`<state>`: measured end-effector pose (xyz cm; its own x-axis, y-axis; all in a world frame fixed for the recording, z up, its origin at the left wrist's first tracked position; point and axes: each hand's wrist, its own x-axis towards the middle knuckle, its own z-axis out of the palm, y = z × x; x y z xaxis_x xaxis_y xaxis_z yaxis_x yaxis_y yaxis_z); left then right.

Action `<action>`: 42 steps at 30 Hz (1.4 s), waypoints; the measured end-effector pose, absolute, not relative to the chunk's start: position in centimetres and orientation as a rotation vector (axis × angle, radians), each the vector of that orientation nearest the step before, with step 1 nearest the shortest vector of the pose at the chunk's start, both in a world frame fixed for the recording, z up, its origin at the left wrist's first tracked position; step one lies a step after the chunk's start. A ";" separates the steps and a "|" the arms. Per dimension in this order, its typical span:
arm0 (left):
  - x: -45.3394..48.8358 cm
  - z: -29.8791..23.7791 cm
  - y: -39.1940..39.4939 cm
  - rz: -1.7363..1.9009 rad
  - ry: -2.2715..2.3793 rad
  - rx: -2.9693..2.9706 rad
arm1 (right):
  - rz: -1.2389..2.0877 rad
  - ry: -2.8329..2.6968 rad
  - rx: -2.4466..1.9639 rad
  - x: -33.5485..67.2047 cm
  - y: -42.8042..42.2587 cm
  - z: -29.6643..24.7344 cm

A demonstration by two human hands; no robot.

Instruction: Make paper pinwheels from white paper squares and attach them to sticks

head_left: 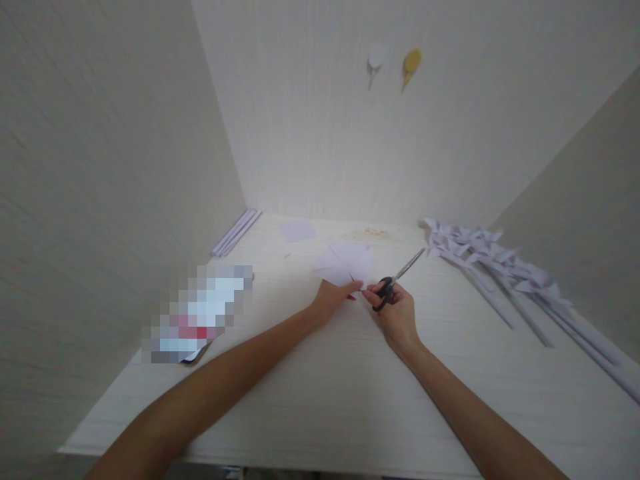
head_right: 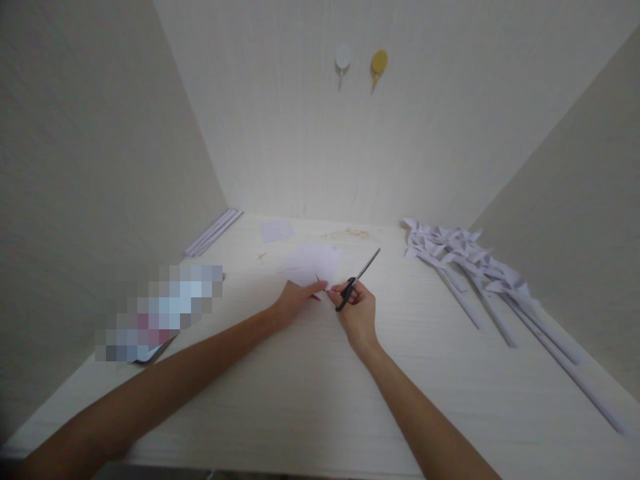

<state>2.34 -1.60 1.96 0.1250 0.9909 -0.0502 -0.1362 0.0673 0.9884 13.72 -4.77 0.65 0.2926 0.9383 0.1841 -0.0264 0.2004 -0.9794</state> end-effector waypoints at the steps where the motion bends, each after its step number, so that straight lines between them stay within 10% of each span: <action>1: 2.3 1.9 -1.6 1.143 1.037 1.126 | 0.876 -1.042 -1.154 13.7 -4.8 0.7; 42: 2.2 1.8 -1.6 1.141 1.004 1.185 | 1.033 -0.953 -1.172 13.8 -4.9 1.1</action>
<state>2.20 -1.65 1.81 0.1609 0.9870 0.0030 -0.1227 0.0170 0.9923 13.80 -4.90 1.12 0.2585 0.9648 0.0489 -0.1264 0.0840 -0.9884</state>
